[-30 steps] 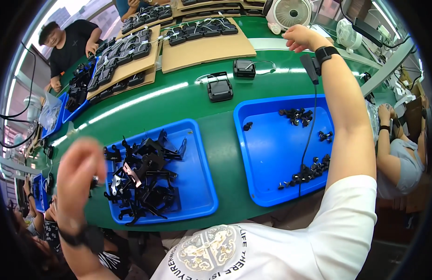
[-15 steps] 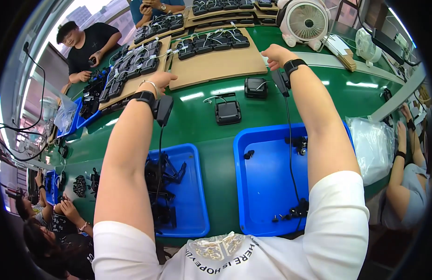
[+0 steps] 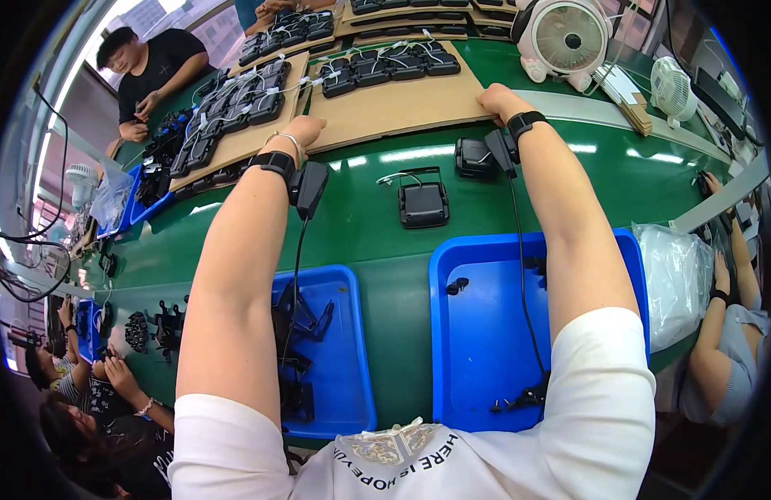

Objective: The person picks up a black component and a metal bracket, fits them together, and inserts a screw from a tray by hand. They place the assembled unit onto a cardboard sheet and pick up another black component and bracket to repeat the process.

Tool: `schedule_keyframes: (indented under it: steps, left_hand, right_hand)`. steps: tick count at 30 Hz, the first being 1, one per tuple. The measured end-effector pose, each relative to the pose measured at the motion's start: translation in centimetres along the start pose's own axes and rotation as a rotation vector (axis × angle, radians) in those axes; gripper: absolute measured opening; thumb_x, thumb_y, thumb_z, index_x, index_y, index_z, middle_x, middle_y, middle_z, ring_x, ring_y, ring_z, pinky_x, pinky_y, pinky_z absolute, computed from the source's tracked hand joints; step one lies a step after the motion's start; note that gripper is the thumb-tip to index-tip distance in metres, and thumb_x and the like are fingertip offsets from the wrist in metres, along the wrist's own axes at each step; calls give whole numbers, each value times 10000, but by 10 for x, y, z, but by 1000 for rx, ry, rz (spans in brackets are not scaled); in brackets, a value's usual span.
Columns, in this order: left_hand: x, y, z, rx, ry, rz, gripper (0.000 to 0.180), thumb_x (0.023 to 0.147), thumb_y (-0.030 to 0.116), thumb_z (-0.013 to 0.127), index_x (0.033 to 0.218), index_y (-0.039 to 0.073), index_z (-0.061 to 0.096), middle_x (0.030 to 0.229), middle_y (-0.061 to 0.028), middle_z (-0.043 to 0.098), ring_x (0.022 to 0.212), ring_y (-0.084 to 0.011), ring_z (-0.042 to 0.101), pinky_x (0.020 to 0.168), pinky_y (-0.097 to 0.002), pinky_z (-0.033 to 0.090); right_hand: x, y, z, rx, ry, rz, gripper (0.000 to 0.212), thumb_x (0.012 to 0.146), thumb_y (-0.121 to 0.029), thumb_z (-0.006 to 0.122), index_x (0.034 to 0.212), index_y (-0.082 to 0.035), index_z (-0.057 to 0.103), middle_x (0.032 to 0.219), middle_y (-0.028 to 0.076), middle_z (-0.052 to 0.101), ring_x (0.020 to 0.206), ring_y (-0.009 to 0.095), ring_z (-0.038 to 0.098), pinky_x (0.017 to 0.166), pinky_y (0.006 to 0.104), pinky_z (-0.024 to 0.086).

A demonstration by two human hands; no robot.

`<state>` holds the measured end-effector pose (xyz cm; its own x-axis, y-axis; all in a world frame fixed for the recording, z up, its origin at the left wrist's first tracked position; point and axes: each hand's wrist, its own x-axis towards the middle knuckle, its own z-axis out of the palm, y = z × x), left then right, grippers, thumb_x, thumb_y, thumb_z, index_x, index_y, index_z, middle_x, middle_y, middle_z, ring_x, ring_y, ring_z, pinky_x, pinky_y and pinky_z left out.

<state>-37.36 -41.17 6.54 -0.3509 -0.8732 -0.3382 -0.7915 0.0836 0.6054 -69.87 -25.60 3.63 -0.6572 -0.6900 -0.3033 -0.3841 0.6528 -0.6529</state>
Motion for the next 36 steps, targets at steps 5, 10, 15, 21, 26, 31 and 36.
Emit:
schedule_keyframes:
  steps: [5,10,15,21,26,31,36]
  left_hand:
    - [-6,7,-2,-73,-13,-85,515,859,383,513,1240,45,435,1071,-148,517,880,-270,536,711,-410,482]
    - [0,-2,-7,-108,1,-127,437,853,400,542,1100,43,495,921,-116,517,742,-206,528,610,-358,480]
    - [7,-5,-9,-124,-71,-124,339,848,383,565,895,50,516,721,-65,508,579,-160,477,498,-312,440]
    - [-14,-11,-3,-129,-158,-84,296,830,317,604,774,45,499,608,-41,465,462,-140,449,410,-272,401]
    - [-38,-11,-17,-105,-348,-99,291,832,328,618,745,76,501,590,-17,479,454,-120,475,397,-251,397]
    - [-45,-18,-16,-112,-416,-114,270,833,327,613,782,79,518,592,-10,495,455,-116,500,393,-249,404]
    - [-51,-16,-8,-120,-452,-63,259,840,306,587,823,52,543,626,-57,534,486,-145,517,448,-285,441]
  right_hand:
    - [17,20,-11,0,15,33,263,810,-271,546,873,-17,521,720,73,499,545,184,461,454,324,385]
    - [-11,7,-14,216,55,83,269,839,-300,530,809,-32,519,653,59,483,485,153,426,417,292,339]
    - [-28,4,-30,171,64,58,315,877,-343,499,795,-39,508,606,41,456,474,133,408,410,284,336]
    - [-55,18,-35,70,19,47,355,906,-369,453,775,-44,507,556,19,418,447,116,386,398,275,321]
    - [-82,30,-50,-5,-57,2,351,907,-361,441,775,-44,513,548,14,432,429,109,375,383,267,308]
    - [-86,49,-54,-14,-125,19,341,904,-356,438,785,-46,516,559,13,453,422,107,382,375,265,309]
    - [-96,47,-52,-103,-73,70,353,896,-358,447,849,-25,554,598,55,523,467,152,501,416,299,382]
